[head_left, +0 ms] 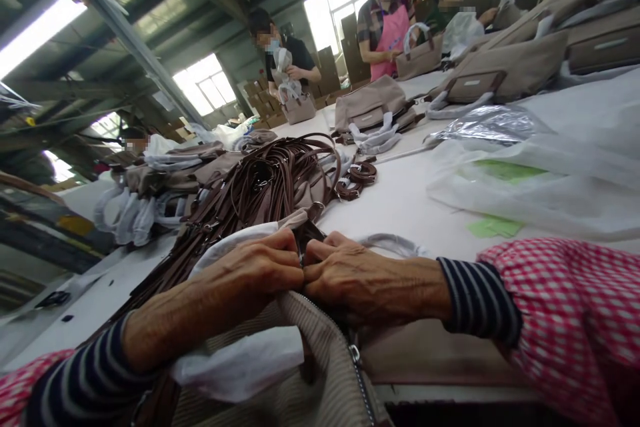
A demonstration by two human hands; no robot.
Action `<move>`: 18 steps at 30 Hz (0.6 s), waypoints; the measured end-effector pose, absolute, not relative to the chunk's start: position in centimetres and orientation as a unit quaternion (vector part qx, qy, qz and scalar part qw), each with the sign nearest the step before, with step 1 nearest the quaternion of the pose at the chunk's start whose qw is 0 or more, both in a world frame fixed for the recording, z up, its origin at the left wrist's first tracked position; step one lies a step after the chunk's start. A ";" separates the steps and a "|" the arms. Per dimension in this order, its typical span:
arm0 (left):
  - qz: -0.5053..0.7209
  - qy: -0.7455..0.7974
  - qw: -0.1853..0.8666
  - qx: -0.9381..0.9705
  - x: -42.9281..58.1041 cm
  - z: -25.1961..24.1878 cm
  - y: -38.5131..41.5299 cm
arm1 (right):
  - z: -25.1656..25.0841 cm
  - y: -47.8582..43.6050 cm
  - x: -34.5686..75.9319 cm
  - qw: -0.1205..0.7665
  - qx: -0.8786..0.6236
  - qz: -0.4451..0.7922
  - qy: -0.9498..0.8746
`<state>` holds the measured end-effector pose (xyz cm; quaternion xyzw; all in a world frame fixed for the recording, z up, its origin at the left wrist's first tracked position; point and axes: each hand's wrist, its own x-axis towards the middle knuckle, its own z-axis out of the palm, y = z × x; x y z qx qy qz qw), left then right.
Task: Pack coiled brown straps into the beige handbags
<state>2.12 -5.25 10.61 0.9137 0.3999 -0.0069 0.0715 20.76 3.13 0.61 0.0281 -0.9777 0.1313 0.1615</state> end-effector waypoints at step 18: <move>-0.054 0.392 0.147 0.906 0.6 8.9 -4.7 | 1.6 5.1 24.8 0.086 -0.139 0.211 -0.964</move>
